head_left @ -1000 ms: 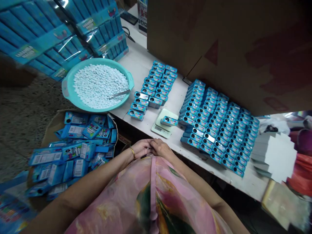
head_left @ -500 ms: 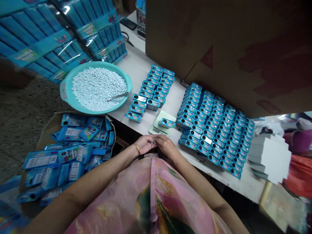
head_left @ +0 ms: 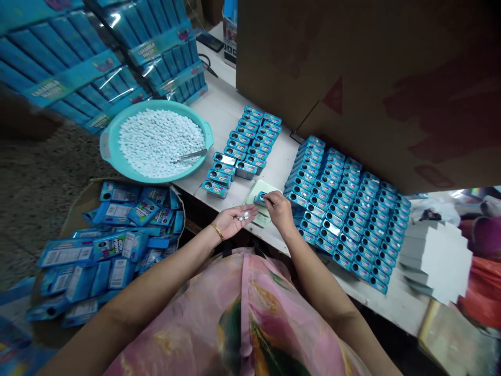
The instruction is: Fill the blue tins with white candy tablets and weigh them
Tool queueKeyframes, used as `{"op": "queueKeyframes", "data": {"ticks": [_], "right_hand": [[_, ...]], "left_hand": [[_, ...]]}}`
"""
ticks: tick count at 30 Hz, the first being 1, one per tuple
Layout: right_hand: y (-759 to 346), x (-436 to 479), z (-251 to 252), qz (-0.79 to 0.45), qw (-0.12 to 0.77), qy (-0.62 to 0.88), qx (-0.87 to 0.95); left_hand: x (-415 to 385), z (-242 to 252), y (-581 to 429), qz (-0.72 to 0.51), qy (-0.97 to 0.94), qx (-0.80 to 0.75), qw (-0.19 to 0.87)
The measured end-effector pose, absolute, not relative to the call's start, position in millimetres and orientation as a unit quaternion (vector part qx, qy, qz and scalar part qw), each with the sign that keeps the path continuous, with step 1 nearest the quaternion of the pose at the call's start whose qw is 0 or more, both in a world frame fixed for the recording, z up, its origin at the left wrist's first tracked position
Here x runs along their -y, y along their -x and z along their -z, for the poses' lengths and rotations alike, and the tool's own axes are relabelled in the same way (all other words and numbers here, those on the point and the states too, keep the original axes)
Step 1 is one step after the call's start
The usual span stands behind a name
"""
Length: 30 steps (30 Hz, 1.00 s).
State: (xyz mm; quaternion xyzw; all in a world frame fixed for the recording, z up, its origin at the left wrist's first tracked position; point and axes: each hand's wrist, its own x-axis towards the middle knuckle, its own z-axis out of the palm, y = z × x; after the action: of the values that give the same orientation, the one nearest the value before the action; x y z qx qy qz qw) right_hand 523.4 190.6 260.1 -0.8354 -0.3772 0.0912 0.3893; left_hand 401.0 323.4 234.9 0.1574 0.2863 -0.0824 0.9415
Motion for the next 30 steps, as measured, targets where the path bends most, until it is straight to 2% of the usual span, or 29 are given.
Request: {"op": "queueKeyframes", "data": {"ticks": [7, 9, 12, 14, 16, 25, 27, 30], "right_hand": [[-506, -174, -261, -0.070, 0.417, 0.835, 0.353], [-484, -169, -260, -0.124, 0.378, 0.817, 0.418], [-450, -167, -248, -0.203, 0.264, 0.785, 0.523], [-435, -167, -236, -0.214, 0.203, 0.783, 0.548], [-428, -166, -225, -0.212, 0.184, 0.779, 0.561], [-421, -165, -222, -0.175, 0.161, 0.784, 0.574], [-420, -164, -227, -0.176, 0.180, 0.791, 0.557], [-432, -163, -238, -0.175, 0.257, 0.811, 0.496]], "left_hand": [[-322, -225, -369, 0.086, -0.134, -0.322, 0.933], [-316, -222, -360, 0.098, -0.130, -0.323, 0.932], [-305, -219, -352, 0.130, -0.123, -0.298, 0.938], [-299, -217, -349, 0.153, -0.120, -0.283, 0.939], [-297, -216, -347, 0.171, -0.122, -0.280, 0.937], [-298, -215, -342, 0.203, -0.141, -0.274, 0.929], [-297, -216, -343, 0.199, -0.142, -0.272, 0.931], [-298, -216, -343, 0.177, -0.131, -0.274, 0.936]]}}
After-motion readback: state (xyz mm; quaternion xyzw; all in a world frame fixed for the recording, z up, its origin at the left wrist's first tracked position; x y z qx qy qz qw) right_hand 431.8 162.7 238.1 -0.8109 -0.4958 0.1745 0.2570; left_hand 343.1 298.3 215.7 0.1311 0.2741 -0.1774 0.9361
